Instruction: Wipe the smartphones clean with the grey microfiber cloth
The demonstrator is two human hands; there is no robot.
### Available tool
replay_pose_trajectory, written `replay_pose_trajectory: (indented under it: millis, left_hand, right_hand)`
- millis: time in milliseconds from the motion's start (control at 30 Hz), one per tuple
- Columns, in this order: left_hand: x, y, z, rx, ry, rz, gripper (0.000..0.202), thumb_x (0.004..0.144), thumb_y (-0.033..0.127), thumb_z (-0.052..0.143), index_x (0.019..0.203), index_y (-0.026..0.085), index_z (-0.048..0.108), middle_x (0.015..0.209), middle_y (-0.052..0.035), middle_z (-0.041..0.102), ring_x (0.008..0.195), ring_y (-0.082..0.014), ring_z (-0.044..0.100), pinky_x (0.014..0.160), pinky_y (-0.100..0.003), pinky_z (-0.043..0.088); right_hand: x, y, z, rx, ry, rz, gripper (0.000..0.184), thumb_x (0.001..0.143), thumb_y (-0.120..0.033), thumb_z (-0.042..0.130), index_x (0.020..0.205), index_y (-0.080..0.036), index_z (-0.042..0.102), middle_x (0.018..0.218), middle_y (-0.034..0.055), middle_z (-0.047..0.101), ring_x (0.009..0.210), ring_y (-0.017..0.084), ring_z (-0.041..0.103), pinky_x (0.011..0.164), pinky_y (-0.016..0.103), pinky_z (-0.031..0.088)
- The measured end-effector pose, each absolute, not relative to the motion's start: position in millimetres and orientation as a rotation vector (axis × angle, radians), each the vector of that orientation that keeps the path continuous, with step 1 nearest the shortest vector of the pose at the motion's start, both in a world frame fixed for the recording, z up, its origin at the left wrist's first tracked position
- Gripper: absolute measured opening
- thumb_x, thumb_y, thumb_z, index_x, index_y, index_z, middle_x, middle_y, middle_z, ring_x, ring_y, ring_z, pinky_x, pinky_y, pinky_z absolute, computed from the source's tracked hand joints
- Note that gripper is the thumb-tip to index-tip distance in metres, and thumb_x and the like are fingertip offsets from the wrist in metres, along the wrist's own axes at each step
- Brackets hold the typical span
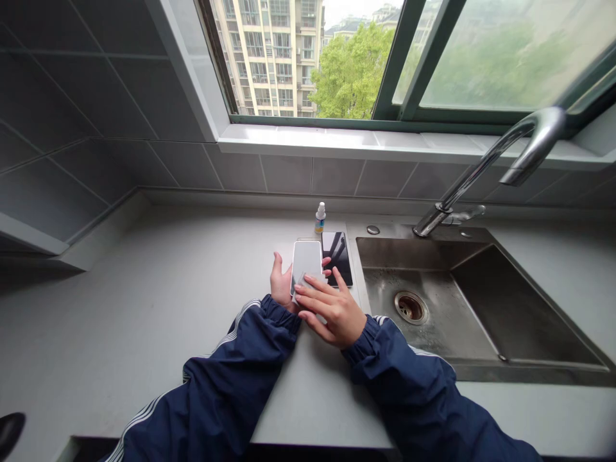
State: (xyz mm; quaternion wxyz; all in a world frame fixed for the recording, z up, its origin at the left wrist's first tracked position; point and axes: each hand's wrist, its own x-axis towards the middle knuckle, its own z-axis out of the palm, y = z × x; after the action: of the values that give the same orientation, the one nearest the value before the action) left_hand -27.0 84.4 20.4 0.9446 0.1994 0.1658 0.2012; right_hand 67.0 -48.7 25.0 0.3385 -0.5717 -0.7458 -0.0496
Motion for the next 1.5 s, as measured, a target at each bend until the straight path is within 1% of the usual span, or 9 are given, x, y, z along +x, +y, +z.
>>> replay_pose_trajectory:
  millis: [167,367,467,633,800,967,1100,1333,1500]
  left_hand:
    - [-24,79,26,0.379,0.308,0.412,0.093,0.090,0.079,0.022,0.145,0.009,0.049,0.128,-0.0224,0.066,0.117,-0.0367,0.065,0.104,-0.053,0.046]
    - [-20,70,24,0.391,0.300,0.384,0.081,0.093,0.073,0.033,0.146,0.013,0.049,0.133,-0.0189,0.065,0.126,-0.0359,0.060,0.110,-0.050,0.042]
    - [-18,68,25,0.391,0.319,0.385,0.080,0.095,0.070,0.031,0.146,0.011,0.049,0.133,-0.0190,0.065,0.125,-0.0349,0.060,0.110,-0.048,0.043]
    - [-19,71,26,0.378,0.371,0.443,0.079,0.096,0.068,0.032,0.144,0.008,0.051,0.125,-0.0201,0.069,0.118,-0.0353,0.065,0.104,-0.049,0.049]
    - [-20,75,24,0.396,0.370,0.482,0.075,0.097,0.065,0.034,0.138,0.006,0.056,0.115,-0.0205,0.072,0.108,-0.0323,0.070,0.099,-0.046,0.053]
    - [-18,77,25,0.433,0.419,0.530,0.062,0.101,0.052,0.035,0.128,0.003,0.062,0.100,-0.0188,0.076,0.092,-0.0283,0.074,0.090,-0.042,0.058]
    - [-18,79,25,0.435,0.427,0.516,0.056,0.101,0.046,0.040,0.130,0.003,0.061,0.095,-0.0167,0.076,0.090,-0.0271,0.075,0.090,-0.040,0.058]
    - [-16,70,24,0.469,0.370,0.442,0.060,0.102,0.049,0.036,0.145,0.009,0.050,0.117,-0.0156,0.074,0.114,-0.0277,0.069,0.104,-0.040,0.050]
    - [-17,64,25,0.523,0.357,0.345,0.063,0.103,0.051,0.030,0.145,0.009,0.051,0.121,-0.0167,0.072,0.122,-0.0293,0.064,0.107,-0.041,0.048]
  right_hand:
    - [72,-47,22,-1.628,-1.848,-0.198,0.034,0.101,-0.029,0.050,0.133,-0.024,0.061,0.140,0.0056,0.062,0.140,0.025,0.050,0.125,0.057,0.006]
    - [81,-43,16,-1.905,-1.705,-0.216,0.060,0.102,-0.037,0.047,0.158,-0.024,0.029,0.159,0.0106,0.038,0.151,0.033,0.030,0.119,0.069,0.014]
    - [85,-42,13,-1.975,-1.642,-0.215,0.064,0.102,-0.040,0.044,0.160,-0.024,0.022,0.162,0.0106,0.032,0.152,0.036,0.024,0.117,0.073,0.017]
    - [83,-44,15,-1.825,-1.716,-0.221,0.054,0.101,-0.034,0.046,0.154,-0.021,0.039,0.158,0.0110,0.040,0.152,0.034,0.024,0.120,0.067,0.017]
    - [81,-47,25,-1.644,-1.758,-0.246,0.034,0.100,-0.030,0.051,0.129,-0.021,0.064,0.142,0.0072,0.060,0.145,0.029,0.042,0.125,0.058,0.011]
    - [81,-50,32,-1.498,-1.770,-0.218,0.024,0.097,-0.027,0.054,0.111,-0.024,0.072,0.124,0.0045,0.073,0.132,0.024,0.058,0.126,0.054,0.013]
    - [79,-50,30,-1.465,-1.796,-0.191,0.025,0.096,-0.025,0.053,0.112,-0.024,0.072,0.122,0.0042,0.074,0.130,0.022,0.060,0.125,0.049,0.019]
    - [88,-46,19,-1.684,-1.632,-0.272,0.038,0.099,-0.028,0.048,0.134,-0.020,0.061,0.147,0.0091,0.055,0.147,0.026,0.039,0.122,0.051,0.026]
    - [94,-42,11,-1.884,-1.506,-0.248,0.056,0.101,-0.032,0.043,0.155,-0.018,0.036,0.162,0.0120,0.032,0.154,0.032,0.019,0.120,0.062,0.023]
